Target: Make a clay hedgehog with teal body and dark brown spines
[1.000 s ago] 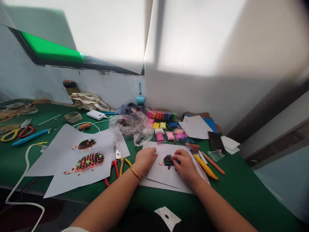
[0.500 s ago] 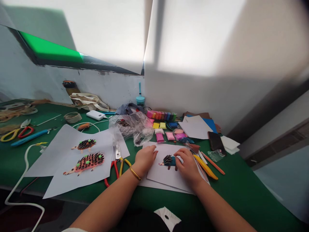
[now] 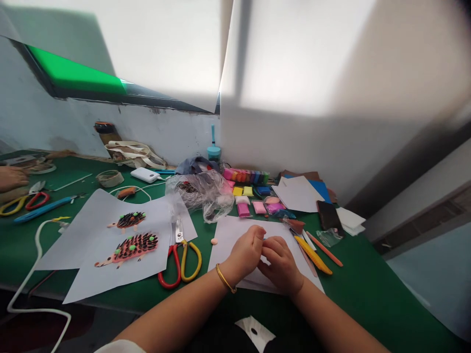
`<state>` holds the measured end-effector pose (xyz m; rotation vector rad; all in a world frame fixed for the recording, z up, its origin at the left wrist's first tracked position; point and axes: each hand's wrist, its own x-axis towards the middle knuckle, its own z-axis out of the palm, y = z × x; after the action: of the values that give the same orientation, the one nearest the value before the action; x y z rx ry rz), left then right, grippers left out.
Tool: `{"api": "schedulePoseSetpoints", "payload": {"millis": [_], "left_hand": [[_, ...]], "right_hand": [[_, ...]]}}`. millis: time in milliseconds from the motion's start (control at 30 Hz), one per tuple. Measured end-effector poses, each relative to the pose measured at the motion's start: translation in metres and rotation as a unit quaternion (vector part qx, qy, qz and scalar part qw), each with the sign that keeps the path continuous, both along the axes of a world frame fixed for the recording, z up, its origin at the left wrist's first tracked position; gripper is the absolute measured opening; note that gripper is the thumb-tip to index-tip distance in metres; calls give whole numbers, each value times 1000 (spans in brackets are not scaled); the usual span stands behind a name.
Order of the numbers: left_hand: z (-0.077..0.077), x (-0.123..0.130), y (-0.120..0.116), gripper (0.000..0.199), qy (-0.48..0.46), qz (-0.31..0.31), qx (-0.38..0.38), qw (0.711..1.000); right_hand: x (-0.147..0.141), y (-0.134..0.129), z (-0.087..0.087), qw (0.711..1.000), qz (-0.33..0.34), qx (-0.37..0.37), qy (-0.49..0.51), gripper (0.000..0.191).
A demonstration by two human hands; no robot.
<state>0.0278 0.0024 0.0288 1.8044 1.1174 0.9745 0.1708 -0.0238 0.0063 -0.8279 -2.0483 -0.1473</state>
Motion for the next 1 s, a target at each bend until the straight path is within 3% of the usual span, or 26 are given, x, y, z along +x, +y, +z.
{"api": "schedulePoseSetpoints", "payload": {"millis": [233, 367, 433, 533, 633, 733, 833, 900, 1000], "left_hand": [[2, 1, 4, 56, 2, -31, 13, 999], [0, -3, 12, 58, -51, -60, -66, 995], [0, -7, 15, 53, -80, -77, -98, 989], [2, -14, 16, 35, -79, -98, -84, 989], [2, -18, 15, 22, -31, -91, -59, 994], [3, -21, 16, 24, 22, -95, -48, 994], [3, -27, 22, 27, 112, -66, 17, 991], [2, -34, 27, 28, 192, -11, 79, 978], [-4, -43, 32, 28, 325, 20, 105, 940]], "right_hand": [[2, 3, -2, 995, 31, -78, 54, 17], [7, 5, -1, 984, -4, -129, 120, 9], [12, 7, 0, 977, -29, -152, 149, 13], [15, 9, 0, 970, -53, -170, 165, 16], [14, 10, 0, 969, -50, -184, 157, 17], [14, 10, 0, 966, -32, -208, 149, 18], [17, 11, -1, 964, -30, -214, 155, 16], [22, 12, -2, 963, -43, -216, 152, 15], [27, 15, -5, 962, -83, -227, 126, 12]]}}
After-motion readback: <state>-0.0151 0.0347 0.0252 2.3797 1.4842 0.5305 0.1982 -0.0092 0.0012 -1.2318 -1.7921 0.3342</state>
